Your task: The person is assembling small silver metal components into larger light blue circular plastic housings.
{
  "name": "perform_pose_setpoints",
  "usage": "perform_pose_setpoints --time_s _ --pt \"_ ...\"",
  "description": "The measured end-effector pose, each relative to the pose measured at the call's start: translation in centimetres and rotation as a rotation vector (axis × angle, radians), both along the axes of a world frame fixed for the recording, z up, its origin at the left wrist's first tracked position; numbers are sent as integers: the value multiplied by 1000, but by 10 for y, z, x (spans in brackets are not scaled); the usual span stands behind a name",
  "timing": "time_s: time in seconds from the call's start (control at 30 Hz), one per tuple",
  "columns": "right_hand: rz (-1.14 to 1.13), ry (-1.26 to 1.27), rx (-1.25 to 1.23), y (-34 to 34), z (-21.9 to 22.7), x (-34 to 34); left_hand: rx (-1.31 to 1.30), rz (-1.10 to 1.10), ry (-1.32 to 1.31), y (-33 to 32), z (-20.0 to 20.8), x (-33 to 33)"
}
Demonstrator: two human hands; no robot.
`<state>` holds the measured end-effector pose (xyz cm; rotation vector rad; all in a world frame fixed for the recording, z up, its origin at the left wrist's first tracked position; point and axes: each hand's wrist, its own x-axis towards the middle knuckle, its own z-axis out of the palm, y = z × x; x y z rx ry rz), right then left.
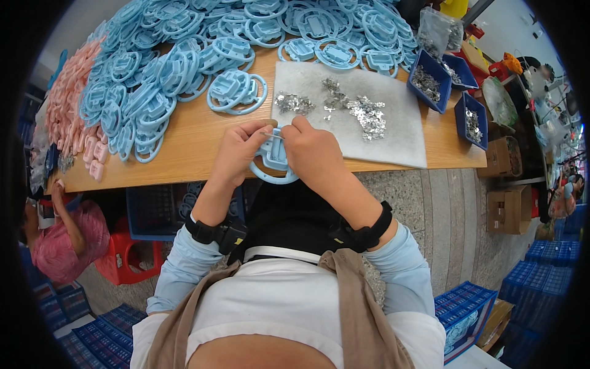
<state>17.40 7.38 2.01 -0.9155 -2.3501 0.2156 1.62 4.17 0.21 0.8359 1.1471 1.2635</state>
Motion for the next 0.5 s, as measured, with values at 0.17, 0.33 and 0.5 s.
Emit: perform_pose_setpoints --time_s 0.17,0.33,0.5 --pt "-16 273 -218 6 -6 -4 16 39 -28 -2 -3 4" --pt "22 220 -316 5 6 6 43 68 66 -5 4 2" --pt "14 4 -20 1 4 0 63 87 127 -9 6 7"
